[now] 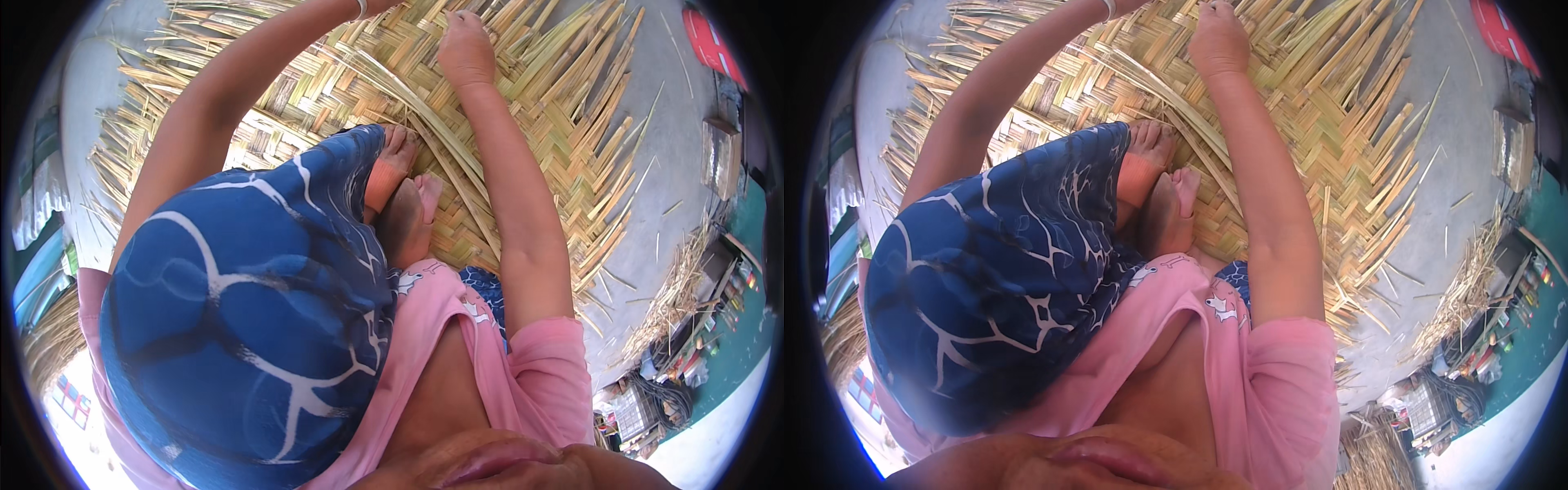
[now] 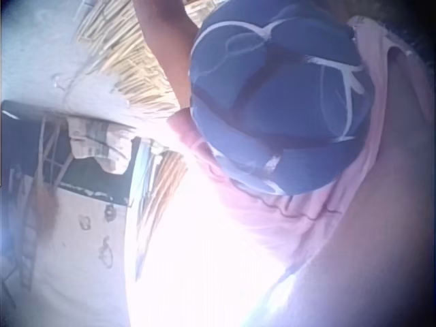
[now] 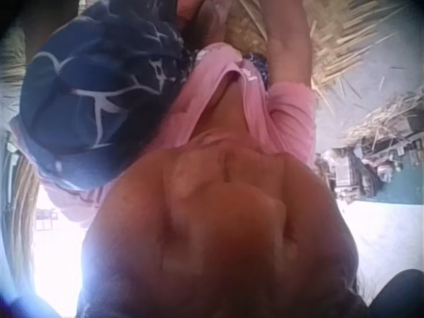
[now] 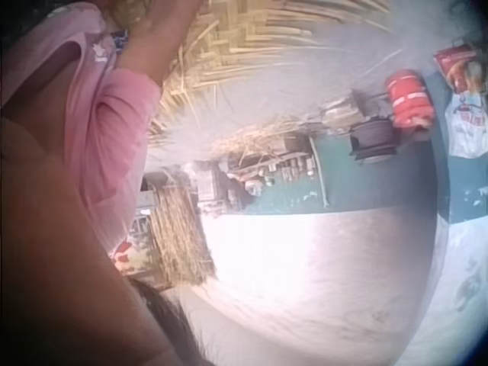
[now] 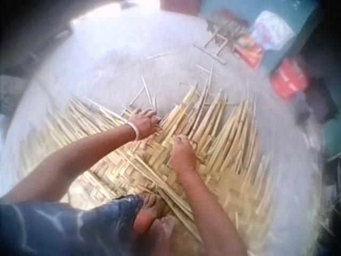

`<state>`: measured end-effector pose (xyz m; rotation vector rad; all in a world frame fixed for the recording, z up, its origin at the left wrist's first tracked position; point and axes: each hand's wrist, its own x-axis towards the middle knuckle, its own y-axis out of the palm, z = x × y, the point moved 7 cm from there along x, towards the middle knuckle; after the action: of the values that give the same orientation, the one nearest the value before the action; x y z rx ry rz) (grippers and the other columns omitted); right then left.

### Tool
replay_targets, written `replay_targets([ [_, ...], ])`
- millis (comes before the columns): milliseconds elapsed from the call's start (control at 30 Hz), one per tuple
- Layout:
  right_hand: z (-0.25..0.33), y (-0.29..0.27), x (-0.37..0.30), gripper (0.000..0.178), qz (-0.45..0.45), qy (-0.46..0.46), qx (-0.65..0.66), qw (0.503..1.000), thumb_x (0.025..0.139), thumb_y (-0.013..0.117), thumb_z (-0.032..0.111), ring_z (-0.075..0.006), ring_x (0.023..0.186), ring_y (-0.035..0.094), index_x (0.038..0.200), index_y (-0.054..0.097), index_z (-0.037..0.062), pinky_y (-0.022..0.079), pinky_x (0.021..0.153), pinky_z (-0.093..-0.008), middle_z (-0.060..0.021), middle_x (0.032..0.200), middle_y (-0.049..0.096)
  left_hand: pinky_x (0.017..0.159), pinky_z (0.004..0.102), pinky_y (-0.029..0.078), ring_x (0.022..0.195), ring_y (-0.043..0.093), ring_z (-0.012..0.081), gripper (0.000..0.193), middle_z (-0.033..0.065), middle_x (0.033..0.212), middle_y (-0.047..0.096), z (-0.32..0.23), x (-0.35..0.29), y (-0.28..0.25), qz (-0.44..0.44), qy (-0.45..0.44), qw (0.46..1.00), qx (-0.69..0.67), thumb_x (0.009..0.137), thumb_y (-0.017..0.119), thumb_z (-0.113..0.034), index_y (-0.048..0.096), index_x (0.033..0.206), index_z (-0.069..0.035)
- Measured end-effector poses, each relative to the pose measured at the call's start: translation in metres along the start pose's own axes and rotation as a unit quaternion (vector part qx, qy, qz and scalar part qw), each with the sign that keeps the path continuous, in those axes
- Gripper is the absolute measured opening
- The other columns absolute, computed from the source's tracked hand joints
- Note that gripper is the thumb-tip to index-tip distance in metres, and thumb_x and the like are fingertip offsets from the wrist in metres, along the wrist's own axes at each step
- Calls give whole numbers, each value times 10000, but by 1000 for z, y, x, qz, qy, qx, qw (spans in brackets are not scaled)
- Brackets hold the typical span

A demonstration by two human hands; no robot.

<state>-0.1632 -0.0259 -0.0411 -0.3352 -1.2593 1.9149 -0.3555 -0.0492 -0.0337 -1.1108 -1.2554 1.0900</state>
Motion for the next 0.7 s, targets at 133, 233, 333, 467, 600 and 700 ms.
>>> replay_targets([
  [133,16,-3,-4,265,35,-64,-121,990,900,557,90,-340,1125,632,1127,689,58,545,919,-480,-119,1234,663,1088,594,377,1239,626,338,487,139,1260,707,14,23,16,246,-80,966,12,973,550,-530,720,1204,-135],
  [233,23,0,-1,220,75,-91,-169,979,897,547,105,-326,1093,637,1059,688,56,548,881,-486,-106,1175,679,1071,580,406,1212,641,361,516,150,1220,722,20,17,15,299,-79,951,-20,951,578,-561,731,1190,-130],
  [333,23,8,-2,214,70,-101,-201,972,911,543,138,-302,1074,642,1043,697,71,547,854,-471,-93,1139,686,991,493,497,1106,679,379,528,161,1152,745,27,25,28,320,-75,944,-43,916,623,-568,764,1131,-107],
  [467,25,15,-9,256,84,-94,-239,963,922,544,163,-280,1095,624,1109,705,94,537,856,-458,-74,1148,678,934,476,530,1044,701,362,511,143,1090,765,34,34,51,345,-50,936,-47,876,670,-575,796,1058,-113],
  [600,26,8,-20,358,90,-54,-232,967,938,536,169,-283,1226,563,1268,658,103,492,960,-483,-78,1292,635,916,454,542,1012,714,329,521,118,1080,774,41,50,85,369,-8,928,-54,856,711,-600,803,1071,-134],
  [700,41,-4,-43,431,-25,-91,-149,984,942,553,197,-301,1347,492,1361,602,107,416,1081,-494,-106,1440,554,896,429,550,995,718,295,515,111,1076,777,84,34,121,385,-32,914,-121,850,738,-596,803,1083,-141],
])
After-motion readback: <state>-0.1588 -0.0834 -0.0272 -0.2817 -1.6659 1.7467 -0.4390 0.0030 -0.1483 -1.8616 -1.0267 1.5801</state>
